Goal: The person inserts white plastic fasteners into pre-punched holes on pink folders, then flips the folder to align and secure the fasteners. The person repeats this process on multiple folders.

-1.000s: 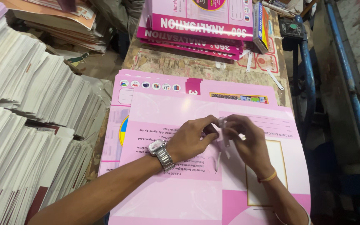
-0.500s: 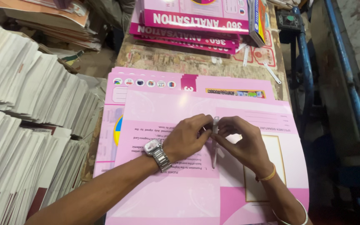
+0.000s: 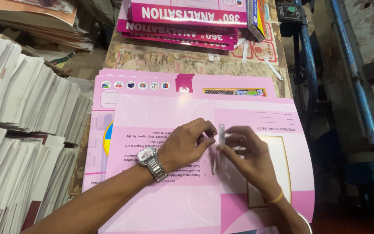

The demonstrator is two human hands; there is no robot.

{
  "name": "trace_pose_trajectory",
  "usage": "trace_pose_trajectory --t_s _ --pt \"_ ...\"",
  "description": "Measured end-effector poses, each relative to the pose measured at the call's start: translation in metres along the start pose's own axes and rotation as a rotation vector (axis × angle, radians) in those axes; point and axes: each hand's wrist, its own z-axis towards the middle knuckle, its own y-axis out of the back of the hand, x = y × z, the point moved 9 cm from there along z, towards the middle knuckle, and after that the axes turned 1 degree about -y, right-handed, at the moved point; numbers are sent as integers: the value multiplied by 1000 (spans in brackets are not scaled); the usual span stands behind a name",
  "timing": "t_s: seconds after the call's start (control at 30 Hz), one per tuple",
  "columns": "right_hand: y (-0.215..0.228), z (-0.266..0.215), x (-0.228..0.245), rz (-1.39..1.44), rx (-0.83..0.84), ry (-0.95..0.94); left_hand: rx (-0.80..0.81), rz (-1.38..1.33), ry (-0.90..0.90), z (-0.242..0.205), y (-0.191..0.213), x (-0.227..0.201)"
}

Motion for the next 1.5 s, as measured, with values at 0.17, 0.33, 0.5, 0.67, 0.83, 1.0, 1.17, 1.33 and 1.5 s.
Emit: trace_pose_trajectory --t_s 0.17,0.33,0.5,0.67,0.83,1.0,1.17,1.33,1.5 --pt "1 -10 -30 226 46 -196 16 36 19 1 -3 3" --pt "-3 -11 -37 264 86 -244 -9 79 19 0 -1 4" --pt "-4 -11 -34 222 87 -257 -8 79 35 -1 -2 5" --pt "-4 -10 -40 233 86 -329 18 110 43 -1 -5 8" --pt "-5 -7 -42 242 116 -341 14 50 46 -1 -4 9" --pt "-7 -6 -40 268 140 -307 21 57 51 0 -5 11" --pt "-9 -6 -39 259 140 -356 14 49 51 -1 -3 10" --pt "-8 -8 -35 232 116 -389 19 40 32 0 -3 9" --pt "-9 -7 -31 225 119 -365 23 41 49 1 -4 12"
